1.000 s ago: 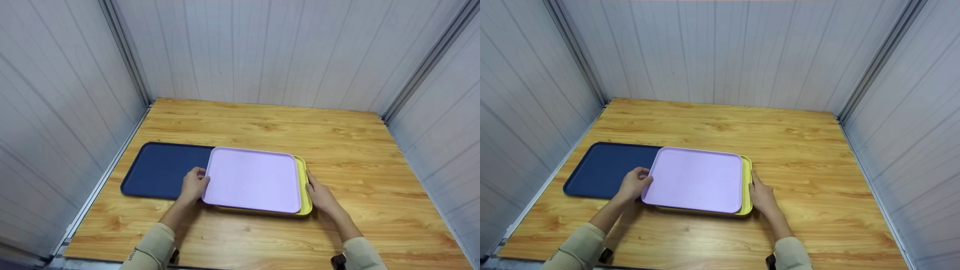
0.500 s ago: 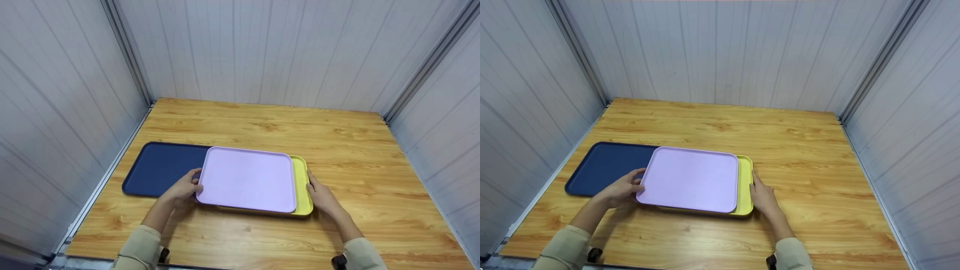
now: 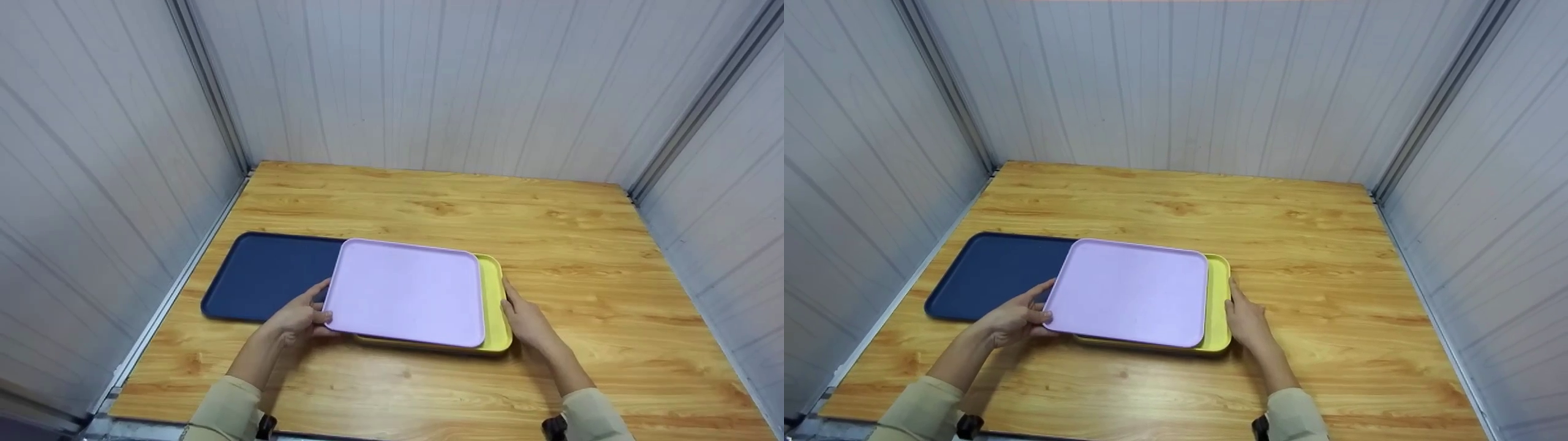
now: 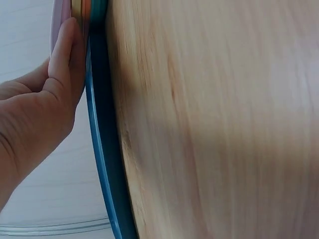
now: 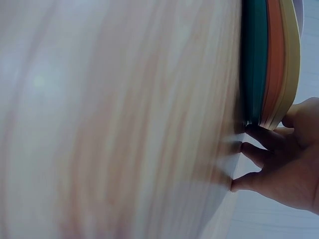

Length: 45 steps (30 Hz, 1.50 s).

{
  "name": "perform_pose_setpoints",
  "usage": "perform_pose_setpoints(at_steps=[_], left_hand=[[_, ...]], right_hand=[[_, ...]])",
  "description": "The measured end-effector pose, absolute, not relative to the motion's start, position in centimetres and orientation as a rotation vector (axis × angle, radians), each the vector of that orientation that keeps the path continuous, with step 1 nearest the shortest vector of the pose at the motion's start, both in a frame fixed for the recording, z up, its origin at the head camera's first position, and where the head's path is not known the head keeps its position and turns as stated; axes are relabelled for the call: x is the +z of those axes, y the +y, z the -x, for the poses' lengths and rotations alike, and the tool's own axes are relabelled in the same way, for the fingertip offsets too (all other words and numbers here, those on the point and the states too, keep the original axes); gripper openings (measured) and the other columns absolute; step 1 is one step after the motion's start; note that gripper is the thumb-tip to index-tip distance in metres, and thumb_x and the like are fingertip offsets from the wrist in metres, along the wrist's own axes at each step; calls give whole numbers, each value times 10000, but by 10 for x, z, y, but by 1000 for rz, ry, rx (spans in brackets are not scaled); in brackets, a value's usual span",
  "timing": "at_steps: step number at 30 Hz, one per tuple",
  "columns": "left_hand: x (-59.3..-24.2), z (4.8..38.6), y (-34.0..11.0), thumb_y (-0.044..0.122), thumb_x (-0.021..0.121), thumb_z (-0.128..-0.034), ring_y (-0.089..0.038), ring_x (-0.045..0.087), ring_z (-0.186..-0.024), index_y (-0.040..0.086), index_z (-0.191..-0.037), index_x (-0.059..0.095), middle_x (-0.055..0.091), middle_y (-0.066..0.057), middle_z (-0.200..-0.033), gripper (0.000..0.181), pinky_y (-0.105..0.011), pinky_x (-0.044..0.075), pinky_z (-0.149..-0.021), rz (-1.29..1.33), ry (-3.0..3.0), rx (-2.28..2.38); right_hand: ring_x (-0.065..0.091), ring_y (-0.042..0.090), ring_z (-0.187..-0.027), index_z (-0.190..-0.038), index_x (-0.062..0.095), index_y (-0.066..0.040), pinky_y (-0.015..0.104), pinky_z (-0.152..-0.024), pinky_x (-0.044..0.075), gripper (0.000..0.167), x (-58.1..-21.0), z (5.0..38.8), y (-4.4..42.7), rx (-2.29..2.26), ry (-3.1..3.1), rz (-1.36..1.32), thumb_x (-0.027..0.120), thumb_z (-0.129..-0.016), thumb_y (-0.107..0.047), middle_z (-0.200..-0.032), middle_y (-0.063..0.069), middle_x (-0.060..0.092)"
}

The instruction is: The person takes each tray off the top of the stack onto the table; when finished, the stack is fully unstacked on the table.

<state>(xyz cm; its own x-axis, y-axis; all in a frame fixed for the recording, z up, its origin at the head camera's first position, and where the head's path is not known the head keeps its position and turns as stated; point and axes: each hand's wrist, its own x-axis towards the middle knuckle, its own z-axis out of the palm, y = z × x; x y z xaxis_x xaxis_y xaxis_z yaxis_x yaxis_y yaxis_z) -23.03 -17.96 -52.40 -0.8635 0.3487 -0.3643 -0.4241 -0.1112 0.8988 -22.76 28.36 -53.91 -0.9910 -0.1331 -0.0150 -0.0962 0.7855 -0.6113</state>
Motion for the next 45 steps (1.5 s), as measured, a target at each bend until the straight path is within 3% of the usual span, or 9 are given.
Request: perform_pose_setpoints(at_steps=[9, 22, 34, 45], left_hand=[[-525, 237, -171, -198, 444, -945, -275, 639, -934, 126, -1636, 147, 496, -278, -1233, 819, -458, 599, -801, 188, 1648, 2091], [-526, 260, -157, -175, 410, -983, -302, 667, -950, 119, -1631, 199, 457, -339, -1341, 743, -461, 586, -834, 286, 1662, 2211], [-525, 283, -150, -167, 419, -973, -242, 678, -872, 93, -1613, 261, 489, -246, -1255, 709, -402, 601, -797, 386, 1659, 2252], [-522, 299, -138, -165, 436, -970, -238, 683, -853, 64, -1594, 304, 499, -261, -1284, 678, -371, 601, -794, 404, 1762, 2220]], right_hand=[[484, 520, -1273, -1586, 230, 21, 624, -1077, 367, 546, -539, 228, 283, -974, 2911, 195, 403, -1089, -128, -1430, 375, 433], [517, 513, -1243, -1594, 226, 0, 622, -1053, 396, 549, -543, 230, 283, -985, 2907, 182, 393, -1093, -150, -1412, 376, 455], [503, 534, -1244, -1595, 212, 4, 639, -1044, 393, 551, -542, 230, 282, -976, 2904, 195, 383, -1095, -156, -1440, 366, 426], [530, 527, -1220, -1590, 218, 15, 637, -1030, 408, 549, -543, 227, 286, -967, 2919, 186, 391, -1095, -148, -1396, 392, 461]])
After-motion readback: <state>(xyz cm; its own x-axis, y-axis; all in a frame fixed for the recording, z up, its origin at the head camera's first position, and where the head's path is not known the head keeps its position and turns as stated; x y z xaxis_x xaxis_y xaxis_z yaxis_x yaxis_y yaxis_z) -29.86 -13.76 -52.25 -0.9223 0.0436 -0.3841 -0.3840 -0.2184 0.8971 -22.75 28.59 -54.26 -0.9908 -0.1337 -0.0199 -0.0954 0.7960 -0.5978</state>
